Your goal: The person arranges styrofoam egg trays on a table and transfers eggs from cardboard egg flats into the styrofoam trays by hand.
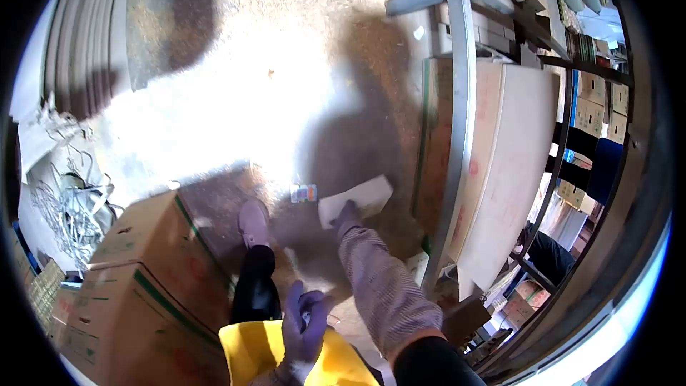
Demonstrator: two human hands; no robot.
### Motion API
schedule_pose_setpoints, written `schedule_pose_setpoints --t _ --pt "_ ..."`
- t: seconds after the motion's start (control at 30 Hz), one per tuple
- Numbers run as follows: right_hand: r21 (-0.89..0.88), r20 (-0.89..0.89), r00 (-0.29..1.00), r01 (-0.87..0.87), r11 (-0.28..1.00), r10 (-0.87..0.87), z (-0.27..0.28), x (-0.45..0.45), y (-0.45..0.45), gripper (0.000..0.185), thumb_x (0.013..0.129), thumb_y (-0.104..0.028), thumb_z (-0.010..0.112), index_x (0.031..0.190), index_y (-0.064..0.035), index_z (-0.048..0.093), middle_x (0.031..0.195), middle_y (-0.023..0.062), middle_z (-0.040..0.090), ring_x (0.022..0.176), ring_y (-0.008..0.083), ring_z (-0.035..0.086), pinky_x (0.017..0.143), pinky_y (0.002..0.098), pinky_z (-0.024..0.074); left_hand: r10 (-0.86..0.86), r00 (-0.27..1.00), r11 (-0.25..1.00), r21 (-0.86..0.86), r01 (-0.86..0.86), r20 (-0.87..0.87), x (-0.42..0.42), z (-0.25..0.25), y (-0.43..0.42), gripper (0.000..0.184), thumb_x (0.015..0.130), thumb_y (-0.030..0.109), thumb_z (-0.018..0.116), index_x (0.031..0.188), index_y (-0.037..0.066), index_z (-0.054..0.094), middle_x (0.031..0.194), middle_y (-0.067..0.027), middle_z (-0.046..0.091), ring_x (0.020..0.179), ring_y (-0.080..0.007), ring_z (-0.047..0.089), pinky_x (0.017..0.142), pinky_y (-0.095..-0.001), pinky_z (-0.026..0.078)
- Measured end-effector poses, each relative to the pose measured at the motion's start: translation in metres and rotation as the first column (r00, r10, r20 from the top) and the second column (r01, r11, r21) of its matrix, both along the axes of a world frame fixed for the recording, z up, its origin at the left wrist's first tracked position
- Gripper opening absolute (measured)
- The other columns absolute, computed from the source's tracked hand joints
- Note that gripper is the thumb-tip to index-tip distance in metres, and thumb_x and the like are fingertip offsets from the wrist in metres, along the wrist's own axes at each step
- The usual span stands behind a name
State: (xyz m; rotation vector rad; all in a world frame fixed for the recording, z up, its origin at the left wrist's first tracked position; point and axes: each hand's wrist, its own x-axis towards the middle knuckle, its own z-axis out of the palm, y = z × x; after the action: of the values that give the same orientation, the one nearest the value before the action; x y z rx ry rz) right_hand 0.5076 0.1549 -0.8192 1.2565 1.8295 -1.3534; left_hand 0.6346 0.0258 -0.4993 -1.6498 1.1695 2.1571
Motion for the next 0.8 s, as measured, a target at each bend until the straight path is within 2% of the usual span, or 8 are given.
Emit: schedule_pose_setpoints --t 0.1,0.13,0.17,0.23,0.3,0.5,0.67,0.8 --pt "-0.368 0.275 0.955 0.001 0.930 0.108 -0.040 -0.031 -0.069 0.066 0.095 -0.041 0.066 0.141 -0.0010 0.042 0.126 0.0133 0.057 0.107 0.0303 0.062 0.082 0.0389 0.0575 0.115 0.993 0.993 -0.025 -0.114 0.008 -0.028 -0.007 -0.037 0.054 0.093 0.001 0.058 0.144 -0.001 0.039 0.113 -0.0110 0.061 0.093 -0.0142 0.059 0.078 -0.0267 0.050" --pt "-0.065 -0.229 0.703 -0.701 0.710 0.673 -0.041 -0.062 -0.103 0.056 0.098 -0.040 0.061 0.135 -0.0001 0.047 0.111 0.0119 0.062 0.096 0.0262 0.063 0.078 0.0371 0.0559 0.183 0.983 0.983 -0.018 -0.183 0.011 -0.026 -0.011 -0.039 0.054 0.094 0.002 0.058 0.144 -0.001 0.039 0.113 -0.0102 0.061 0.091 -0.0136 0.058 0.076 -0.0265 0.050" --pt "0.492 -0.371 -0.025 -0.853 0.173 0.928 -0.041 -0.094 -0.136 0.048 0.102 -0.038 0.056 0.129 0.0008 0.052 0.097 0.0105 0.066 0.085 0.0221 0.064 0.074 0.0352 0.0543 0.154 0.987 0.978 -0.137 -0.158 -0.039 -0.017 -0.025 -0.030 0.056 0.094 0.003 0.059 0.146 0.001 0.037 0.113 -0.0080 0.060 0.091 -0.0124 0.056 0.079 -0.0259 0.049" --pt "-0.612 -0.205 0.966 0.000 0.790 -0.159 0.024 -0.171 -0.241 0.029 0.100 -0.028 0.060 0.110 -0.0008 0.062 0.095 0.0053 0.066 0.078 0.0158 0.062 0.065 0.0325 0.0529 0.224 0.975 0.965 -0.136 -0.223 -0.010 -0.021 -0.032 -0.025 0.055 0.095 0.003 0.058 0.146 0.003 0.038 0.113 -0.0056 0.059 0.094 -0.0120 0.054 0.083 -0.0251 0.048" --pt "-0.494 -0.167 0.979 0.017 0.869 -0.114 0.055 -0.202 -0.254 0.035 0.100 -0.029 0.057 0.121 -0.0015 0.059 0.110 0.0106 0.066 0.097 0.0297 0.062 0.091 0.0395 0.0497 0.415 0.906 0.907 -0.042 -0.419 -0.082 -0.044 -0.037 -0.026 0.053 0.096 0.003 0.058 0.145 0.004 0.039 0.113 -0.0050 0.060 0.096 -0.0116 0.054 0.085 -0.0248 0.047" --pt "-0.240 -0.067 0.865 -0.497 0.834 0.497 0.121 -0.136 -0.167 0.055 0.090 -0.039 0.069 0.128 -0.0008 0.058 0.113 0.0150 0.066 0.106 0.0286 0.061 0.095 0.0375 0.0475 0.388 0.898 0.882 -0.199 -0.427 -0.206 -0.171 -0.005 -0.121 0.046 0.099 0.009 0.057 0.143 0.003 0.042 0.109 -0.0034 0.061 0.092 -0.0116 0.057 0.084 -0.0250 0.048" --pt "-0.043 0.019 -0.238 -0.971 -0.237 0.971 0.167 -0.163 -0.153 0.041 0.086 -0.035 0.073 0.114 -0.0052 0.068 0.098 0.0119 0.068 0.084 0.0226 0.064 0.078 0.0394 0.0542 0.240 0.895 0.935 -0.160 -0.317 -0.375 -0.242 0.091 -0.190 0.043 0.098 0.004 0.049 0.140 -0.005 0.043 0.111 -0.0101 0.061 0.101 -0.0154 0.059 0.095 -0.0307 0.049" --pt "-0.220 0.095 -0.087 -0.973 -0.064 0.992 0.082 -0.166 -0.177 0.042 0.085 -0.033 0.074 0.116 -0.0052 0.067 0.099 0.0106 0.069 0.086 0.0213 0.065 0.079 0.0390 0.0543 -0.230 0.920 0.829 -0.560 0.015 -0.317 -0.263 -0.005 -0.197 0.030 0.095 0.000 0.054 0.125 -0.003 0.056 0.096 -0.0036 0.065 0.087 -0.0114 0.059 0.081 -0.0264 0.050"
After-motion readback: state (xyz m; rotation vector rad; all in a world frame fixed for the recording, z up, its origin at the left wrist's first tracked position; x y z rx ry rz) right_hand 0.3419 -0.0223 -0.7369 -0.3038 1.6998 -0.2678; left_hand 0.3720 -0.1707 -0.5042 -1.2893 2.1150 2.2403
